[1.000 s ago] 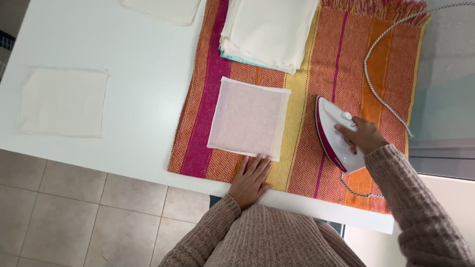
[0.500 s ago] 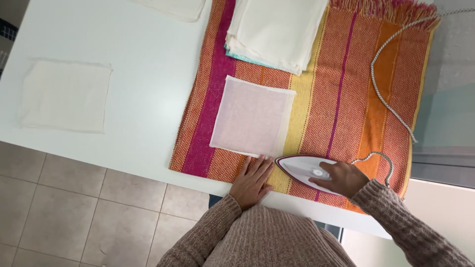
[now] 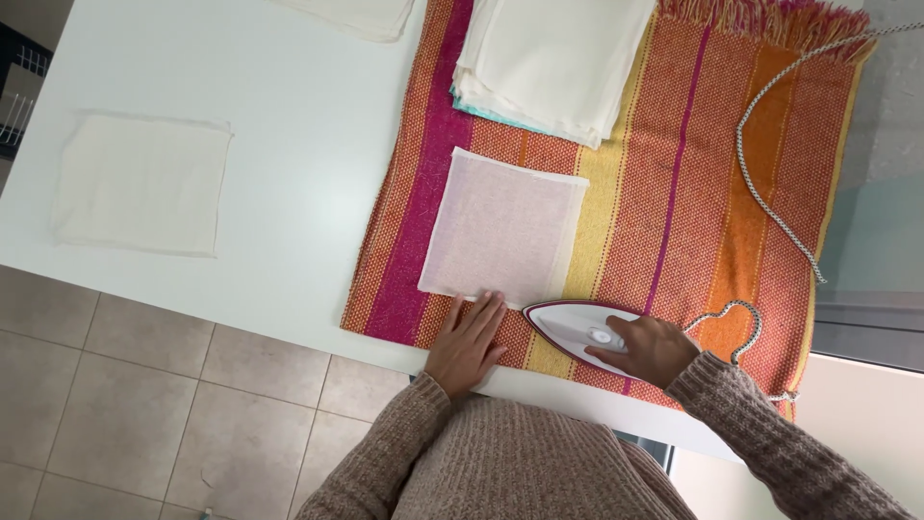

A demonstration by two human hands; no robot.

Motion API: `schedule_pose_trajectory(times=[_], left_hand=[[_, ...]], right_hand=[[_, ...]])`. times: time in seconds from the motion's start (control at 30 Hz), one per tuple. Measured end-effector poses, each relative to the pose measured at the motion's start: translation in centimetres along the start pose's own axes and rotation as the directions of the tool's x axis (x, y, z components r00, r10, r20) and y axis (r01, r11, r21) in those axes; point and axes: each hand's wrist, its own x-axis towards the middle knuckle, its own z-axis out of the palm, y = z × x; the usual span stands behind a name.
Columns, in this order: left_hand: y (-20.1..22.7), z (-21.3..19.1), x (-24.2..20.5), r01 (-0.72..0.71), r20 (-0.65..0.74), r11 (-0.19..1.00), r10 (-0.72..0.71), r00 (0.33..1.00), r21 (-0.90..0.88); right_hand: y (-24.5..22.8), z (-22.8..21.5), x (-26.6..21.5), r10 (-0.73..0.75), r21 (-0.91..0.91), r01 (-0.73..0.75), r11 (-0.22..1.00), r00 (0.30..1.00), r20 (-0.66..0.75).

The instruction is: Iron small square pieces of white fabric on a table.

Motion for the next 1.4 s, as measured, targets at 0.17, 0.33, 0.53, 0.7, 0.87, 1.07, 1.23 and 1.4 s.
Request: schedule_pose_trajectory(times=[0.17, 0.33, 0.53, 0.7, 0.87, 1.07, 1.23, 1.4], left_hand=[[-1.6, -1.9, -0.1, 0.009, 0.046, 0.999, -0.012, 0.999, 0.051], [-2.9, -3.0, -0.3, 0.008, 0.071, 0.998, -0.012, 0.997, 0.057], [-7.6, -3.4, -1.3, 0.066, -0.136, 0.995, -0.055, 0.989, 0.077], [-11.7, -2.3, -2.5, 0.136, -0.184, 0.991, -0.132, 0.974, 0.009], [-13.7, -3.7, -2.1, 0.254, -0.048, 0.955, -0.264, 0.963, -0.153], [-14.3, -6.3, -0.2, 0.361, 0.101, 0.898, -0.347, 0.932, -0.250], [-14.7, -6.9, 0.9, 0.411, 0.243, 0.890, -0.362, 0.900, -0.198], [-15.5, -5.4, 0.9, 0.453, 0.336, 0.881, -0.389, 0.858, -0.137]], right_hand=[[-2.1, 0.1, 1.2, -0.024, 0.026, 0.025, 0.999, 0.999, -0.038], [-5.1, -0.7, 2.0, -0.069, 0.032, 0.072, 0.997, 0.994, -0.079], [-7.0, -0.3, 3.2, -0.082, 0.017, 0.083, 0.996, 0.993, -0.079], [-7.4, 0.2, 3.3, -0.048, 0.046, 0.051, 0.998, 0.997, -0.062], [-7.6, 0.5, 3.1, -0.031, 0.053, 0.035, 0.998, 0.997, -0.065], [-8.3, -0.3, 3.1, -0.013, 0.054, 0.015, 0.998, 0.999, -0.031], [-9.3, 0.6, 3.9, -0.029, 0.065, 0.030, 0.997, 0.999, -0.021], [-11.2, 0.5, 4.7, -0.032, 0.066, 0.034, 0.997, 0.999, -0.023]])
